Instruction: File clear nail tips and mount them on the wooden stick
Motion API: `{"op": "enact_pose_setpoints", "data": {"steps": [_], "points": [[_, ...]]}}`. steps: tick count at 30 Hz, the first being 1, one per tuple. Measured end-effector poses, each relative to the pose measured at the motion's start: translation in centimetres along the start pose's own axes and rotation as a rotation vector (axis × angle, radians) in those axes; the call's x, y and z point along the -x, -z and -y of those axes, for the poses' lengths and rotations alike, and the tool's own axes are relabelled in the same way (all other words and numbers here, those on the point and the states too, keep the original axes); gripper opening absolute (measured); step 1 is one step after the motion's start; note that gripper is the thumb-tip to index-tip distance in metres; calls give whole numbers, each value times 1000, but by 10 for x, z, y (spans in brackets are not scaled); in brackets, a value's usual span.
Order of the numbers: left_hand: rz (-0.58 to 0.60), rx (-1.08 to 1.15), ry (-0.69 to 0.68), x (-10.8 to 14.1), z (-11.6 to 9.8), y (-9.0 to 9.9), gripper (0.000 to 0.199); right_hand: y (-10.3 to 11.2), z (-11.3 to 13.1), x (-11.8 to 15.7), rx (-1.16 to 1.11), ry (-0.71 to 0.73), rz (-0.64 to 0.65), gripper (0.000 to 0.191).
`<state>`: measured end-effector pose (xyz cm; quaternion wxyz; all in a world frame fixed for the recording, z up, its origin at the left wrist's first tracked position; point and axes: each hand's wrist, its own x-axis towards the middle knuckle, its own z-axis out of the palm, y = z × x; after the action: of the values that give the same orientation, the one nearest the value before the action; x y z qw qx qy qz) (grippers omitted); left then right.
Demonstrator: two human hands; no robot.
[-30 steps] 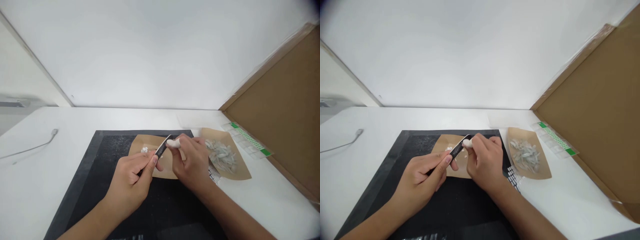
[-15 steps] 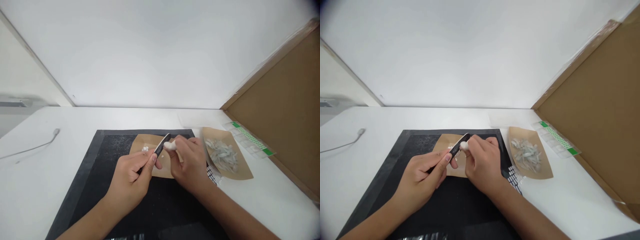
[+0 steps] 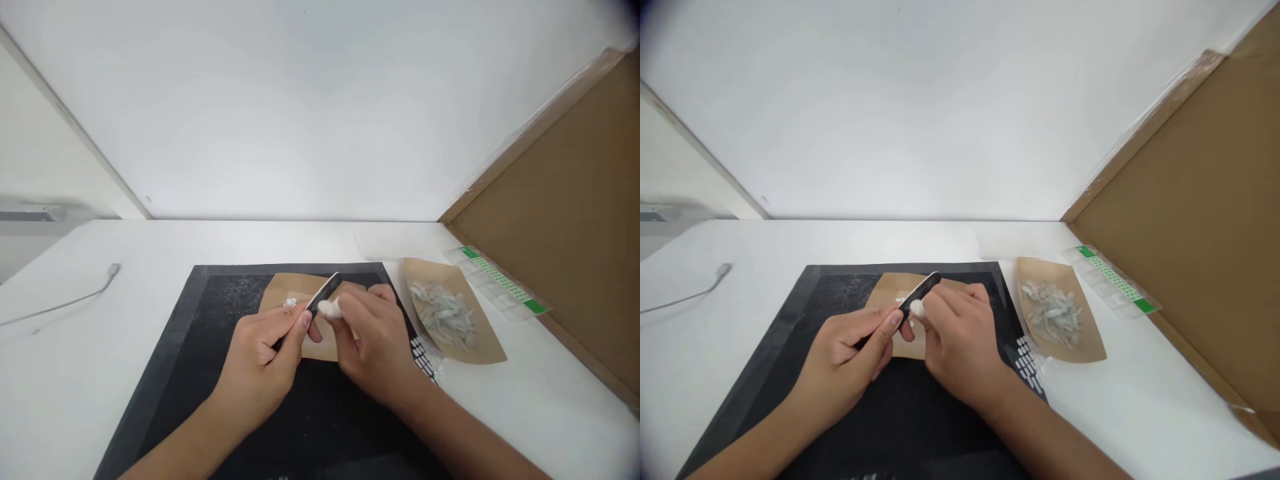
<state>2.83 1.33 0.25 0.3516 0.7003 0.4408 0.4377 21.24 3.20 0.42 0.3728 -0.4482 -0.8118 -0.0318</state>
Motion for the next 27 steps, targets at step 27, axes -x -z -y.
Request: {"op": "enact_pose_setpoints", "data": {"steps": [27], "points": [[-18,25,16,0,0,1,35,-4,1,-2,-29,-33,5,31]]}}
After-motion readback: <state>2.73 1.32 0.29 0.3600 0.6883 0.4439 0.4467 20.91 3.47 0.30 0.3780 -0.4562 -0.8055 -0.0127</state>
